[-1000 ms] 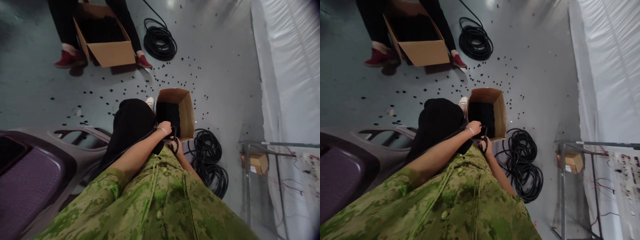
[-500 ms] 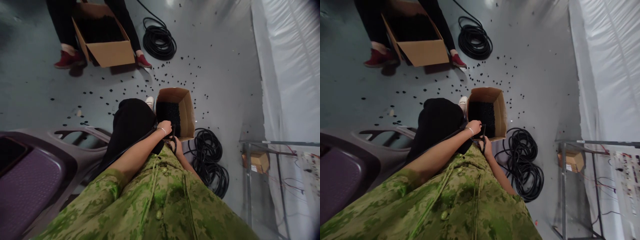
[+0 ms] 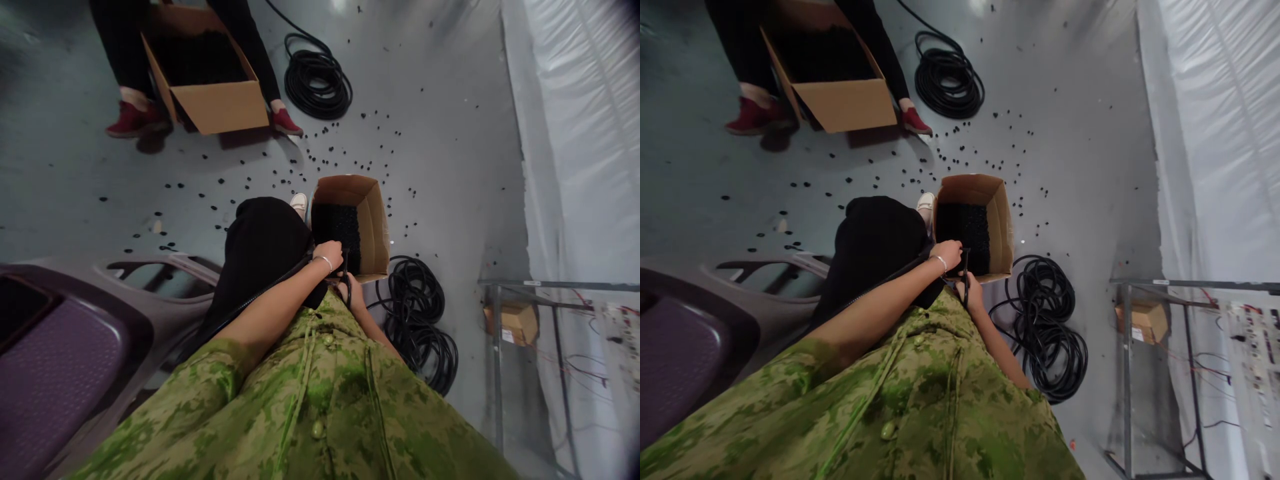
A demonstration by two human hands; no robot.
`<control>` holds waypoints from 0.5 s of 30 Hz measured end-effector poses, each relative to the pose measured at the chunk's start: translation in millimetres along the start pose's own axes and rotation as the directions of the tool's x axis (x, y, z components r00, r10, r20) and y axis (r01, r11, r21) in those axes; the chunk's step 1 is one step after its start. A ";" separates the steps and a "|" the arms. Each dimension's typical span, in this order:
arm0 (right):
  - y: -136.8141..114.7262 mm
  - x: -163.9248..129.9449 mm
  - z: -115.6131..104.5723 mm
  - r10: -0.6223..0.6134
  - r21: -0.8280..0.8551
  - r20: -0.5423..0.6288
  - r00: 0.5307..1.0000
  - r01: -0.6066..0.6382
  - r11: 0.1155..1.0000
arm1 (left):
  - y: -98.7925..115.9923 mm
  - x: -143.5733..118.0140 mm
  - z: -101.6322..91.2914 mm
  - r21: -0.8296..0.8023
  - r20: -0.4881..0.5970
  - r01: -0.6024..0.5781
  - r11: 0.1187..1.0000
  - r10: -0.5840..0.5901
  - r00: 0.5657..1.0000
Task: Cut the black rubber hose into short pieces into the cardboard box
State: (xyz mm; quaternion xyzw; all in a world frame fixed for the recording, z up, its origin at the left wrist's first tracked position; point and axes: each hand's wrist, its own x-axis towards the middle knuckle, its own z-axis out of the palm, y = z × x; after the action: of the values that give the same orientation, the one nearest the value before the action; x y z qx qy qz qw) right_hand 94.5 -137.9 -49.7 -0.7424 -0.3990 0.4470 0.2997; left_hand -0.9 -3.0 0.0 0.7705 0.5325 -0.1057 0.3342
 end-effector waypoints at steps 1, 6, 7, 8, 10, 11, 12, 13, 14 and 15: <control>0.0 0.3 0.2 0.000 -0.011 -0.005 1.000 0.000 1.000 | 0.1 -0.5 -0.1 0.007 -0.002 -0.003 1.000 0.003 1.000; -0.6 0.0 -0.5 -0.003 -0.015 0.010 1.000 0.003 1.000 | 1.5 -3.2 -2.8 0.032 0.017 -0.012 0.999 0.012 1.000; -0.6 -0.3 -0.6 -0.002 -0.012 0.013 1.000 0.002 1.000 | 1.8 -3.7 -3.5 0.034 0.023 -0.011 0.999 0.010 1.000; -0.6 -0.5 -0.5 0.000 -0.009 0.015 1.000 0.001 1.000 | 2.0 -4.0 -4.2 0.035 0.026 -0.009 0.999 0.008 1.000; -0.7 -1.0 -0.2 0.006 -0.004 0.013 1.000 -0.006 1.000 | 2.3 -4.4 -5.2 0.034 0.032 -0.009 0.999 0.008 0.999; -0.9 -1.2 0.0 0.009 -0.001 0.012 1.000 -0.009 1.000 | 2.4 -4.4 -5.4 0.034 0.033 -0.010 0.999 0.009 0.999; -1.2 -1.5 0.1 0.012 0.003 0.012 1.000 -0.012 1.000 | 2.4 -4.2 -5.4 0.035 0.033 -0.012 0.999 0.011 0.999; -1.6 -1.8 0.0 0.015 0.009 0.011 1.000 -0.015 1.000 | 2.5 -4.0 -5.2 0.036 0.034 -0.016 0.999 0.014 0.999; -2.0 -2.1 -0.2 0.014 0.018 0.012 1.000 -0.015 1.000 | 2.5 -3.8 -4.9 0.039 0.036 -0.020 0.999 0.019 0.999; -2.4 -2.4 -0.5 0.009 0.028 0.016 1.000 -0.009 1.000 | 2.6 -3.5 -4.6 0.043 0.040 -0.026 0.999 0.024 0.999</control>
State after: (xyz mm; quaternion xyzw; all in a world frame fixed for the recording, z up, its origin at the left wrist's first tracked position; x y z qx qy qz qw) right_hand 93.5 -138.9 -46.6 -0.7365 -0.3917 0.4596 0.3049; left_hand -0.9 -3.3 6.3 0.7819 0.5138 -0.1282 0.3288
